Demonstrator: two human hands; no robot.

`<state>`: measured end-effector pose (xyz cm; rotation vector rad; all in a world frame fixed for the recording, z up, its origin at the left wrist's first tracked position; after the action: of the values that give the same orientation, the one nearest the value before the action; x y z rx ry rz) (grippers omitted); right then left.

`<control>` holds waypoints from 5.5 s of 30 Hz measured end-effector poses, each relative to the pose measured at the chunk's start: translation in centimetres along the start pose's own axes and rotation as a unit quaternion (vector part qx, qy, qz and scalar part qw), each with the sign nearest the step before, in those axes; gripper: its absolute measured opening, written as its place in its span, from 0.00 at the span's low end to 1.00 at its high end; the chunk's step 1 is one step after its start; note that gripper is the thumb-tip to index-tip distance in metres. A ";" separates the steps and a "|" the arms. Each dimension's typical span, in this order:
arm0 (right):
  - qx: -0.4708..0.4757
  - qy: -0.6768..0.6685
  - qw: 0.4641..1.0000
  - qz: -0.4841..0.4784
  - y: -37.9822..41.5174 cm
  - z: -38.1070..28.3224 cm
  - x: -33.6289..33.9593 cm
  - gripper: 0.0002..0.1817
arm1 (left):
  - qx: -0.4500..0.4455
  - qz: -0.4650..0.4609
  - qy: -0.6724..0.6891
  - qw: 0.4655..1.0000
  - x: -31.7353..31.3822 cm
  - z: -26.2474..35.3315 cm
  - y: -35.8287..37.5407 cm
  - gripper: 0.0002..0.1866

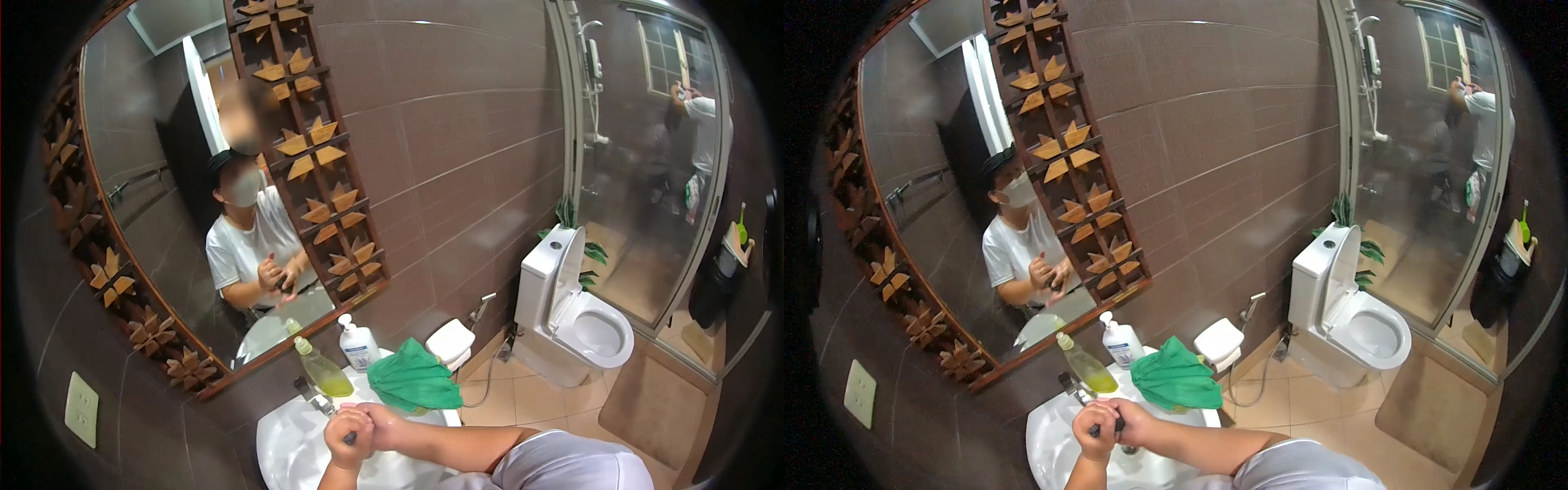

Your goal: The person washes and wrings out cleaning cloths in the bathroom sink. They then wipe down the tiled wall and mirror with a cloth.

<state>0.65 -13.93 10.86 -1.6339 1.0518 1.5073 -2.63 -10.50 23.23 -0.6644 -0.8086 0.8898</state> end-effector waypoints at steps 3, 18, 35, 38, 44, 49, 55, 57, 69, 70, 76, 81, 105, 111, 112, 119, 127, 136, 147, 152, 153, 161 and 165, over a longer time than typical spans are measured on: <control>0.035 0.076 0.996 -0.009 0.8 -2.0 -2.5 0.12 | -0.033 0.035 0.011 0.999 0.4 1.1 0.2 0.18; 0.363 0.851 0.185 -0.332 5.8 5.3 -14.8 0.05 | 0.309 0.206 0.685 0.627 0.6 -6.6 6.4 0.20; 0.319 0.847 0.056 -0.422 6.8 12.3 -9.1 0.07 | 0.669 -0.129 0.433 0.590 -0.6 -6.7 11.6 0.26; 0.270 0.857 0.022 -0.438 6.5 13.4 -7.6 0.07 | 0.688 -0.192 0.376 0.591 -0.5 -7.4 12.7 0.25; 0.282 0.850 -0.002 -0.446 6.7 13.4 -7.7 0.07 | 0.641 -0.268 0.266 0.668 -0.2 -8.2 11.3 0.26; 0.267 0.856 -0.062 -0.438 6.2 13.5 -6.7 0.08 | 0.606 -0.359 0.190 0.684 -0.6 -8.8 11.1 0.27; 0.252 0.860 -0.112 -0.428 5.1 13.9 -5.4 0.09 | 0.592 -0.404 0.086 0.692 -0.5 -8.7 9.4 0.27; 0.196 0.867 -0.146 -0.434 4.3 14.4 -4.1 0.09 | 0.588 -0.423 0.032 0.689 -0.2 -8.6 8.9 0.27; 0.188 0.868 -0.187 -0.421 2.9 14.9 -2.2 0.09 | 0.587 -0.443 -0.012 0.678 0.1 -9.2 8.8 0.27; 0.188 0.867 -0.187 -0.422 2.8 15.0 -2.1 0.09 | 0.587 -0.442 -0.012 0.678 0.2 -9.2 8.8 0.27; 0.185 0.871 -0.215 -0.400 2.4 15.2 -1.3 0.09 | 0.578 -0.451 -0.021 0.679 0.1 -9.3 9.1 0.26; 0.207 0.859 -0.231 -0.406 2.7 15.6 -0.7 0.10 | 0.582 -0.436 -0.022 0.687 0.0 -8.9 9.5 0.24; 0.223 0.683 0.688 -0.101 3.5 -1.7 -6.1 0.17 | 0.375 -0.051 0.444 0.813 3.0 -2.7 6.4 0.16; 0.111 0.770 0.628 -0.009 8.6 -3.2 -0.2 0.23 | 0.510 -0.238 0.232 0.794 0.6 -10.3 16.5 0.11; 0.077 0.812 0.579 0.004 9.9 -3.2 0.4 0.22 | 0.490 -0.399 -0.107 0.768 0.6 -11.0 17.1 0.08; 0.147 0.740 0.649 0.097 18.6 -10.4 4.9 0.10 | 0.540 -0.074 0.060 0.836 5.8 -11.3 15.7 0.07; 0.045 0.713 0.698 0.047 21.4 -16.2 5.2 0.15 | 0.399 -0.148 -0.154 0.892 -3.6 -4.0 5.6 0.14; 0.074 0.639 0.765 0.033 27.0 -24.0 3.6 0.20 | 0.197 -0.040 0.123 0.972 -22.2 -2.6 -7.5 0.16; 0.204 0.375 0.891 0.153 32.5 -38.3 6.5 0.16 | 0.260 -0.064 0.614 0.743 -35.2 -9.1 -15.1 0.16; 0.288 0.264 0.902 0.183 30.6 -44.8 8.3 0.13 | 0.290 0.068 0.649 0.700 -34.5 -15.6 -21.2 0.18; 0.347 0.268 0.868 0.233 31.1 -46.6 8.7 0.12 | 0.285 0.054 0.698 0.655 -34.1 -16.9 -22.6 0.17; 0.318 0.308 0.897 -0.003 21.3 -52.1 -0.1 0.13 | 0.160 -0.399 0.463 0.775 -38.5 -12.3 -36.9 0.20; 0.310 0.198 0.929 -0.032 17.3 -56.1 -0.7 0.17 | 0.158 -0.504 0.489 0.694 -46.6 -13.9 -36.9 0.28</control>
<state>10.66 -71.24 18.42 -1.5010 1.4882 0.6872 5.96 -70.63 29.45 -0.2093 0.0597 -0.3949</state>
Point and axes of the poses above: each hand's wrist, its own y-axis away from the middle knuckle, its own x-axis out of the back of the hand, z = x × y, the point moved 8 cm from there along -y, towards the middle knuckle, and after that the axes turned 14 degrees about -z, right-handed, at the moved point
